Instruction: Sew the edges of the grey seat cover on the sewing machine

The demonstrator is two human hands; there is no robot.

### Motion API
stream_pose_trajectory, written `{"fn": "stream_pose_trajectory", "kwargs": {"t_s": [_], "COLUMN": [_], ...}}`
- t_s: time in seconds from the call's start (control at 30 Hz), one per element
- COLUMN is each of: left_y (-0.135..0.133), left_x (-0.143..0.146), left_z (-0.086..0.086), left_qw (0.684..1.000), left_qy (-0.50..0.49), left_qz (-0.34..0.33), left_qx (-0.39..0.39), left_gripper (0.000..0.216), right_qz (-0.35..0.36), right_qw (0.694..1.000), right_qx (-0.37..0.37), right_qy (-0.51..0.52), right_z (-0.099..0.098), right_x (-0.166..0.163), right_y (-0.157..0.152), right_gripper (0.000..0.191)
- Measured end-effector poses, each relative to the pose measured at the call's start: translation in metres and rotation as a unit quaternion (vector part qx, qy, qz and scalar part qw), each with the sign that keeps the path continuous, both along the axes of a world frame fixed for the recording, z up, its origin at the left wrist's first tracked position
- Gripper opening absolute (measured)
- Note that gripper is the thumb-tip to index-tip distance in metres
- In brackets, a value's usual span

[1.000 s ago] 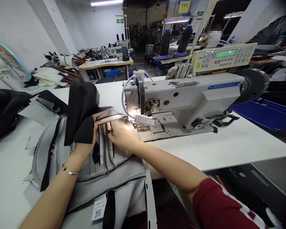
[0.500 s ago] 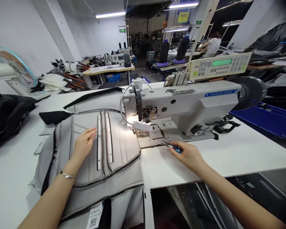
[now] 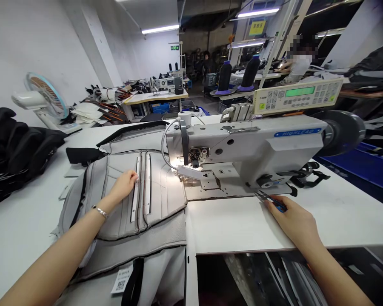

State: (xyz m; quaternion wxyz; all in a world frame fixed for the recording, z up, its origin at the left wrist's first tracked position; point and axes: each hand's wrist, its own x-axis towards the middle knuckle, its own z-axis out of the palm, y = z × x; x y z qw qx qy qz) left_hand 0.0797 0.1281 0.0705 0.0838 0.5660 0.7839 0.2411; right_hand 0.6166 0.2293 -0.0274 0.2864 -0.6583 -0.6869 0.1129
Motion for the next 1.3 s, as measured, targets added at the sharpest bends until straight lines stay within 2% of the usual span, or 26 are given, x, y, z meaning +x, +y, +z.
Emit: {"fn": "stream_pose_trajectory", "kwargs": {"t_s": [0.1, 0.17, 0.27, 0.3, 0.33, 0.37, 0.4, 0.43, 0.47, 0.5, 0.57, 0.63, 0.67, 0.7, 0.73, 0.8, 0.87, 0.97, 1.07, 1.2, 1.27, 1.3], "left_y": [-0.017, -0.027, -0.041, -0.046, -0.053, -0.061, -0.070, -0.079, -0.087, -0.095, -0.105, -0.109, -0.110, -0.109, -0.109, -0.111, -0.114, -0.116, -0.107, -0.077, -0.063, -0.058], "left_x": [0.047, 0.101, 0.209, 0.245, 0.277, 0.304, 0.323, 0.332, 0.332, 0.322, 0.279, 0.220, 0.190, 0.162, 0.138, 0.106, 0.091, 0.086, 0.078, 0.068, 0.075, 0.082], "left_z": [0.027, 0.041, 0.049, 0.048, 0.047, 0.045, 0.043, 0.043, 0.043, 0.044, 0.048, 0.049, 0.047, 0.043, 0.038, 0.022, 0.007, -0.001, 0.016, 0.060, 0.080, 0.088], "left_qw": [0.999, 0.992, 0.947, 0.920, 0.877, 0.809, 0.752, 0.718, 0.701, 0.712, 0.780, 0.878, 0.918, 0.939, 0.947, 0.944, 0.938, 0.936, 0.929, 0.917, 0.902, 0.893], "left_qy": [-0.040, -0.073, -0.116, -0.095, -0.052, -0.008, 0.017, 0.036, 0.052, 0.065, 0.100, 0.126, 0.134, 0.156, 0.189, 0.235, 0.256, 0.259, 0.260, 0.283, 0.314, 0.336], "left_qz": [-0.033, -0.098, -0.300, -0.381, -0.478, -0.587, -0.658, -0.694, -0.711, -0.699, -0.617, -0.460, -0.373, -0.304, -0.256, -0.205, -0.196, -0.196, -0.203, -0.235, -0.255, -0.261], "left_qx": [-0.011, -0.015, -0.005, -0.015, -0.024, -0.033, -0.029, -0.025, -0.023, -0.024, -0.032, -0.027, -0.020, -0.023, -0.046, -0.103, -0.127, -0.135, -0.169, -0.155, -0.148, -0.151], "left_gripper": [0.017, 0.019, 0.015, 0.013, 0.008, 0.006, 0.003, 0.010, 0.017, 0.022, 0.021, 0.018, 0.016, 0.018, 0.031, 0.053, 0.065, 0.067, 0.069, 0.065, 0.064, 0.064], "right_qz": [0.051, 0.074, 0.084, 0.094, 0.106, 0.118, 0.128, 0.135, 0.139, 0.146, 0.176, 0.231, 0.270, 0.314, 0.362, 0.464, 0.537, 0.555, 0.580, 0.654, 0.656, 0.646], "right_qw": [0.994, 0.985, 0.982, 0.982, 0.982, 0.982, 0.981, 0.981, 0.982, 0.982, 0.980, 0.971, 0.961, 0.949, 0.931, 0.884, 0.844, 0.829, 0.804, 0.738, 0.742, 0.755], "right_qx": [0.089, 0.147, 0.170, 0.164, 0.157, 0.149, 0.143, 0.137, 0.129, 0.117, 0.087, 0.057, 0.045, 0.035, 0.026, 0.024, 0.007, -0.031, -0.038, -0.080, -0.071, -0.048], "right_qy": [-0.048, -0.049, -0.012, 0.001, 0.011, 0.015, 0.016, 0.015, 0.015, 0.015, 0.018, 0.022, 0.024, 0.026, 0.029, 0.042, 0.022, -0.069, -0.125, -0.146, -0.118, -0.104], "right_z": [-0.001, 0.000, 0.006, 0.010, 0.014, 0.019, 0.024, 0.030, 0.036, 0.042, 0.054, 0.066, 0.071, 0.077, 0.082, 0.090, 0.094, 0.096, 0.093, 0.084, 0.080, 0.079], "right_x": [-0.005, -0.010, -0.018, -0.019, -0.019, -0.017, -0.013, -0.008, -0.003, 0.001, 0.004, -0.007, -0.019, -0.034, -0.053, -0.096, -0.136, -0.177, -0.196, -0.235, -0.266, -0.283], "right_y": [0.001, -0.002, -0.012, -0.018, -0.023, -0.029, -0.036, -0.043, -0.050, -0.058, -0.076, -0.096, -0.106, -0.116, -0.125, -0.139, -0.148, -0.153, -0.155, -0.150, -0.141, -0.135], "right_gripper": [0.050, 0.055, 0.057, 0.057, 0.056, 0.054, 0.051, 0.048, 0.046, 0.044, 0.041, 0.037, 0.035, 0.033, 0.031, 0.035, 0.048, 0.064, 0.069, 0.067, 0.065, 0.055]}}
